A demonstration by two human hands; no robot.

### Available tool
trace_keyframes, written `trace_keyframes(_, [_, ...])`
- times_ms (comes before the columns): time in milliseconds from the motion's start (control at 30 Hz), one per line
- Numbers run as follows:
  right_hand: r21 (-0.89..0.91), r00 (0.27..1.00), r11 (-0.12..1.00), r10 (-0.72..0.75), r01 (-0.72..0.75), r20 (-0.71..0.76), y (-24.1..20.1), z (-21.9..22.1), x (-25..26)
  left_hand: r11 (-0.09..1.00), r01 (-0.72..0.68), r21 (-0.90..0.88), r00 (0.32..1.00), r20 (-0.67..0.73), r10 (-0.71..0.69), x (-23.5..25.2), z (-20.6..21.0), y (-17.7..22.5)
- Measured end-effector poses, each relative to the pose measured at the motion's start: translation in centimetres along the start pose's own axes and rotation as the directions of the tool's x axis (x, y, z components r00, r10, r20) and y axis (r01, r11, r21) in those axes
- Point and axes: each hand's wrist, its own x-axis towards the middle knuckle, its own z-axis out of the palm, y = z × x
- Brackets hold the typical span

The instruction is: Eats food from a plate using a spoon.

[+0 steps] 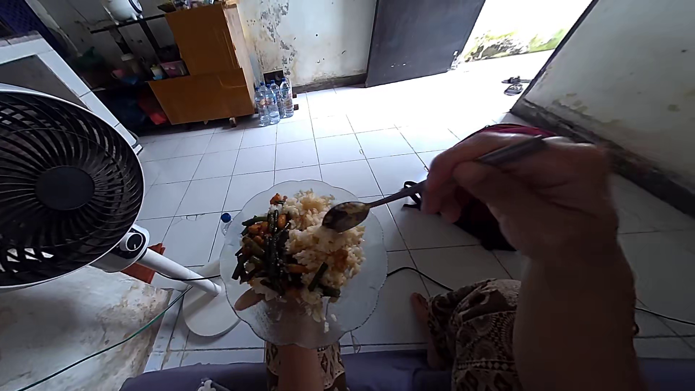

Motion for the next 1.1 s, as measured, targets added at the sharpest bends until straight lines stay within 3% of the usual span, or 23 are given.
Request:
trace_keyframes(67, [0.035, 1.000, 0.999, -0.014, 0.013, 0.026, 0.2, 1.1, 0.1, 0.992, 0.095, -0.084, 0.992, -0.079, -0.102, -0.1, 1.1, 0.7])
trace_keyframes(133, [0.053, 0.999, 0.998, -0.031, 0.030, 0.023, 0.6, 2.2, 0.3, 0.989, 0.146, 0.022, 0.972, -0.191, -0.139, 0.1, 2.6, 1.5])
trace_keyframes(267, [0.045, 0.999, 0.999, -0.019, 0.021, -0.048, 1.0, 3.2, 0.6, 0.972, 0.226, -0.071, 0.965, -0.118, -0.233, -0.1, 2.9, 1.9])
trace_keyframes(333, [0.046, 0.997, 0.999, -0.008, 0.011, -0.074, 0.7, 3.2, 0.6, 0.951, 0.258, -0.168, 0.965, -0.002, -0.262, -0.1, 2.3, 1.7])
trace_keyframes(433, [0.088, 0.998, 0.996, 0.021, -0.016, -0.053, 0.3, 2.9, 0.5, 0.986, 0.129, -0.105, 0.987, 0.112, -0.117, -0.2, -0.2, -0.2])
trace_keyframes(500, [0.072, 0.999, 0.997, 0.035, -0.033, -0.031, 0.3, 2.5, 0.4, 0.983, 0.140, -0.115, 0.986, 0.102, -0.129, -0.2, -0.5, -0.3])
trace_keyframes(600, [-0.035, 0.998, 0.999, 0.037, -0.039, -0.054, 0.3, 2.0, 0.4, 0.937, 0.281, -0.207, 0.957, -0.005, -0.289, -0.4, 0.7, 0.8])
trace_keyframes(700, [-0.142, 0.992, 0.990, 0.000, -0.018, -0.127, 0.4, 1.8, 0.4, 0.928, 0.296, -0.227, 0.955, 0.081, -0.285, -0.4, 0.1, 0.8])
trace_keyframes(800, [-0.164, 0.988, 0.986, -0.025, 0.000, -0.153, 0.8, 1.9, 0.6, 0.965, 0.211, -0.155, 0.974, 0.115, -0.194, -0.4, -0.3, 0.4])
trace_keyframes(967, [-0.147, 0.998, 0.989, 0.017, -0.025, -0.056, 1.2, 2.4, 0.6, 0.945, 0.268, -0.185, 0.963, 0.016, -0.270, -0.4, 0.2, 0.8])
trace_keyframes(1100, [-0.069, 1.000, 0.997, 0.014, -0.016, -0.025, 0.8, 1.9, 0.5, 0.893, 0.365, -0.263, 0.927, 0.190, -0.323, 0.0, -1.6, 0.7])
